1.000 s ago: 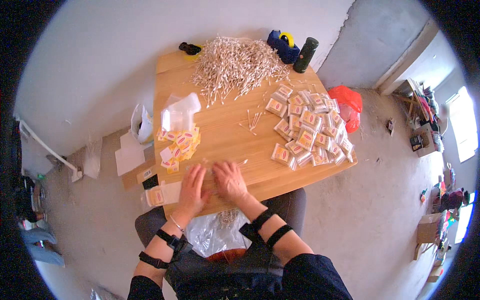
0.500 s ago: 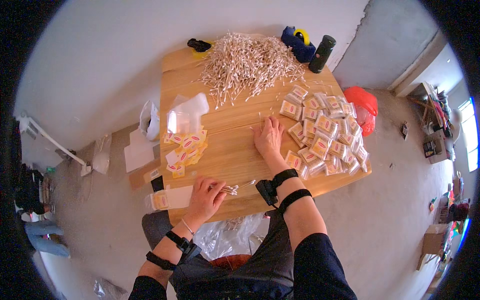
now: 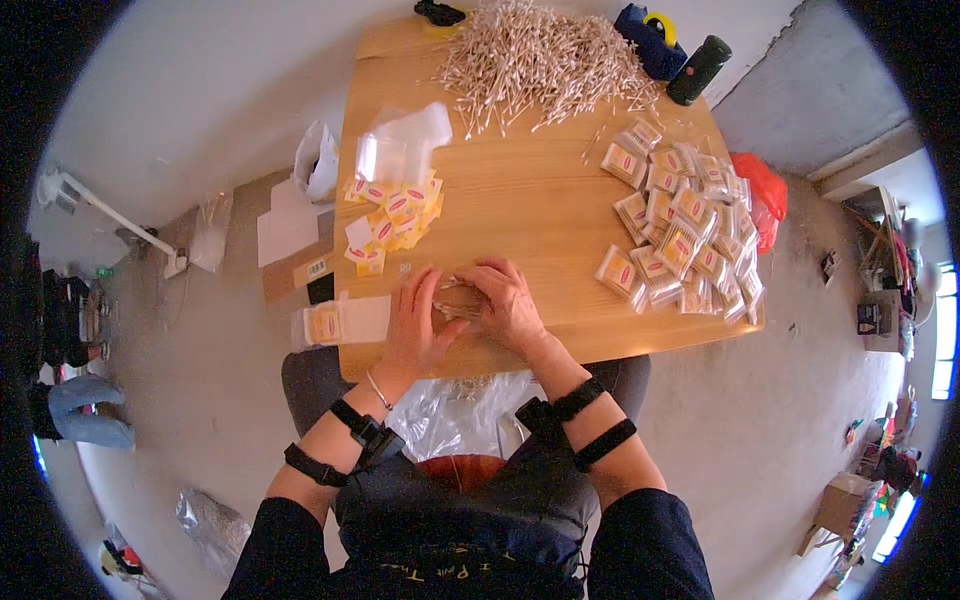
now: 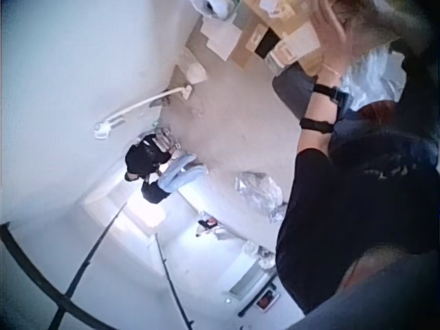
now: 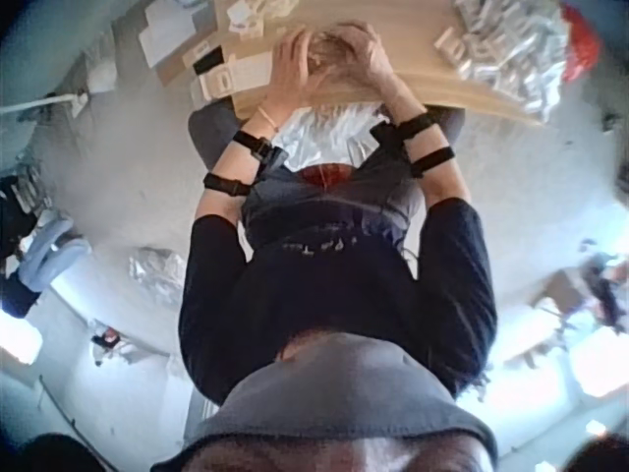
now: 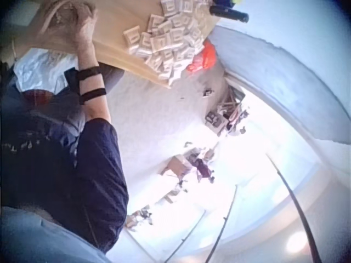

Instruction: Packaging cotton swabs into small plastic bags and sealing them with yellow labels.

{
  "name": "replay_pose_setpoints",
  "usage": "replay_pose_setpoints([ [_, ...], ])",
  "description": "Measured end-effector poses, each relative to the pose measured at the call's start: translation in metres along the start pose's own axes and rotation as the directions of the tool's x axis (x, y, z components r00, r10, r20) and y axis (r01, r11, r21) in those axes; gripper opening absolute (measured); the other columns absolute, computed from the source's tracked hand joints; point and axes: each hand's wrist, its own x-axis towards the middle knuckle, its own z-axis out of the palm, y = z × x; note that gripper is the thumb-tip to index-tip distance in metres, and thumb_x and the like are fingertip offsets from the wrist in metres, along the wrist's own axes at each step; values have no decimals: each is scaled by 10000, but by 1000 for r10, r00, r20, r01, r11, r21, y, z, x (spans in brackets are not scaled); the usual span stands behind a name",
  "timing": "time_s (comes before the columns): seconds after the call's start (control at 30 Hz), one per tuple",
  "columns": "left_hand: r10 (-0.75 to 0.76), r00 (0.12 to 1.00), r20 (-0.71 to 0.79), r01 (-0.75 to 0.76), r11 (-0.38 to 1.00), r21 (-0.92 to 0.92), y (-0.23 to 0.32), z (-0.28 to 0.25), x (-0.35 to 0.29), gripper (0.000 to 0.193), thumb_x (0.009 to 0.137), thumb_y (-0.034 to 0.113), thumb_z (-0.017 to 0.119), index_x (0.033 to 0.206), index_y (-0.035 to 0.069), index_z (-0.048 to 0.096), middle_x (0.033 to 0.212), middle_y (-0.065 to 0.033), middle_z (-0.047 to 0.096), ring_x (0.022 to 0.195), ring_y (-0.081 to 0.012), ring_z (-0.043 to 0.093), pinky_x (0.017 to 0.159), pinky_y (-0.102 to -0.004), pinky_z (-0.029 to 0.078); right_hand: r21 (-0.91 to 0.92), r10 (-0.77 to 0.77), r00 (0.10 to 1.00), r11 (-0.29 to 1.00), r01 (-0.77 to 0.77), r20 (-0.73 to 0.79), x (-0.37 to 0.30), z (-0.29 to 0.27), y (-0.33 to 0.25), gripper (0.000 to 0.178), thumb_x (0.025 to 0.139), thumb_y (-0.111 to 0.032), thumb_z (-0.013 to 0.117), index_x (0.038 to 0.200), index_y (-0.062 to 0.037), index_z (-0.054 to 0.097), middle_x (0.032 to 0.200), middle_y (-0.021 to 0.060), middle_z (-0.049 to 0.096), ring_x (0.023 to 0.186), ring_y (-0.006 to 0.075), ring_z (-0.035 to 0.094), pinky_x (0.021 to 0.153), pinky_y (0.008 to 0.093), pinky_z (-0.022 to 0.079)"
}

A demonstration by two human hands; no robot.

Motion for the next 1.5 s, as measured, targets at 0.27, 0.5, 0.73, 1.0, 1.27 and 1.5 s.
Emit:
replay_pose_setpoints([
  [0.27,18,993,114,-18,1000,0,-8,4,-15,692,794,155,738,1374,-44,419,1380,-218,478,1324,-371,417,1113,-445,343,-90,65,985,993,-81,-163,-46,-11,-25,645,777,80,530,1403,30,385,1443,277,394,1362,441,344,1141,493,284],
  [0.5,1,996,87,7,995,-101,-9,5,-16,724,777,92,736,1399,-41,390,1421,-230,435,1348,-390,389,1121,-434,344,-18,76,995,997,-78,-59,-36,26,-33,815,769,91,538,1489,74,157,1557,304,144,1467,443,118,1200,489,135],
  [0.73,-104,994,36,109,978,-181,-14,-8,-31,719,749,34,742,1389,-10,417,1404,-214,455,1331,-384,405,1101,-436,363,-462,38,996,887,3,80,-39,18,-50,725,853,-105,584,1473,62,249,1554,273,203,1465,422,157,1190,507,142],
  [1.0,-89,996,5,89,993,-75,-15,-11,-36,587,739,50,757,1281,10,535,1354,-176,517,1287,-358,463,1081,-453,377,-483,75,935,868,111,348,-65,18,-68,763,892,-376,595,1491,-9,296,1580,162,242,1477,323,196,1193,492,141],
  [1.27,-32,996,80,34,999,-24,-20,-13,-44,519,747,53,754,1230,2,571,1339,-151,540,1301,-332,459,1126,-476,336,-571,60,954,811,126,295,-47,11,-59,707,910,-463,553,1500,-132,350,1592,128,237,1489,296,169,1197,499,105],
  [1.5,-70,998,6,70,986,-151,-16,-15,-43,486,738,47,757,1190,13,582,1291,-149,557,1274,-332,479,1112,-475,352,-551,64,939,822,142,338,-65,11,-57,688,909,-446,566,1500,-165,353,1596,86,246,1491,296,158,1192,535,81],
])
